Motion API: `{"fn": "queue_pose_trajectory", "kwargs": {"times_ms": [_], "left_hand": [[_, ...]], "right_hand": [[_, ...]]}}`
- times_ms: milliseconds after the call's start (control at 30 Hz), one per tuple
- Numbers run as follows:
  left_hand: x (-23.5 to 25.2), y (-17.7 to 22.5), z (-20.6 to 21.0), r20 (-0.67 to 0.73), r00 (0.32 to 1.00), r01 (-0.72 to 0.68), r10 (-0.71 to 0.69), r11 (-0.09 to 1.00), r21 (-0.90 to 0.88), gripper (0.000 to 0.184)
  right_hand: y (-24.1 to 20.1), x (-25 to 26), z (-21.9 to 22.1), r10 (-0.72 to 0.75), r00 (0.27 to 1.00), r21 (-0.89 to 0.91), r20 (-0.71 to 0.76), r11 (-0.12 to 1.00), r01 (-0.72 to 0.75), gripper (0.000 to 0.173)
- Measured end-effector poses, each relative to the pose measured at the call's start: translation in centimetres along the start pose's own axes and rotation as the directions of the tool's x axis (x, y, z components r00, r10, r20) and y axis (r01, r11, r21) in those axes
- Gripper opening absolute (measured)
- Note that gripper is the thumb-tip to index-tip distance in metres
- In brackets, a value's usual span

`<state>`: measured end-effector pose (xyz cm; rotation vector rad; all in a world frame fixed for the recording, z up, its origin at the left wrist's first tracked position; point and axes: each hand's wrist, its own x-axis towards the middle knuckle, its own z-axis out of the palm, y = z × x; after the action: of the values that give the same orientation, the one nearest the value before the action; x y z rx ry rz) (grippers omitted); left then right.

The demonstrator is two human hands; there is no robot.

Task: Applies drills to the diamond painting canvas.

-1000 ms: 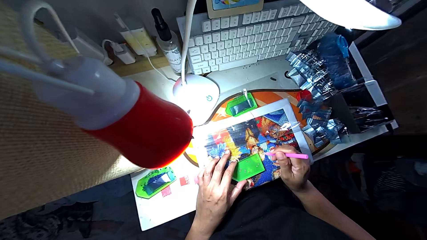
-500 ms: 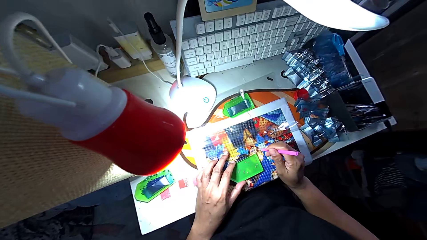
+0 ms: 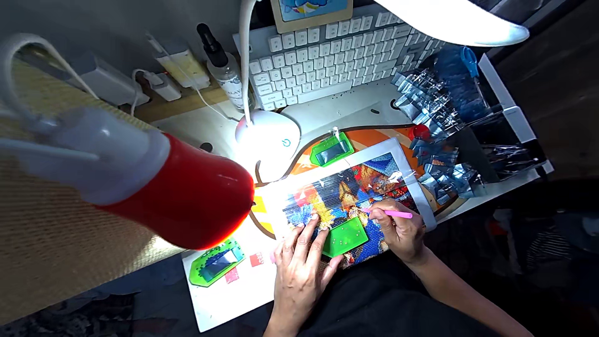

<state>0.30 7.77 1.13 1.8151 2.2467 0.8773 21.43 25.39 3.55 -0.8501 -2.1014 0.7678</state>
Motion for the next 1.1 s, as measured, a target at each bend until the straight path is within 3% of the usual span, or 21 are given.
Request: {"fn": "queue_pose_trajectory", "kwargs": {"times_ms": [100, 233, 400, 867, 1100], "left_hand": [[0.0, 0.0, -0.1, 0.000, 1.000, -0.001, 0.001, 1.000, -0.023, 0.059], [-0.4, -0.2, -0.2, -0.001, 1.000, 0.011, -0.011, 1.000, -0.010, 0.061], [-1.0, -0.4, -0.9, 0.053, 0.999, 0.004, -0.008, 0.997, 0.075, 0.062], [-3.5, -1.3, -2.5, 0.020, 0.999, -0.040, 0.040, 0.999, 0.004, 0.062], [-5.0, -1.8, -2.6, 0.033, 0.997, -0.066, 0.066, 0.998, 0.008, 0.061]], "right_hand": [[-0.5, 0.3, -1.3, 0.058, 0.994, 0.152, -0.096, 0.987, -0.043, 0.025], [-1.6, 0.3, -2.2, 0.059, 0.985, 0.202, -0.165, 0.979, -0.025, 0.023], [-1.2, -1.5, -2.3, 0.040, 0.990, 0.185, -0.137, 0.983, -0.014, 0.024], [-2.3, -3.4, -1.6, 0.032, 0.998, 0.209, -0.049, 0.978, -0.021, 0.022], [-3.1, -2.9, -1.1, -0.063, 0.996, 0.143, 0.063, 0.988, 0.053, 0.019]]}}
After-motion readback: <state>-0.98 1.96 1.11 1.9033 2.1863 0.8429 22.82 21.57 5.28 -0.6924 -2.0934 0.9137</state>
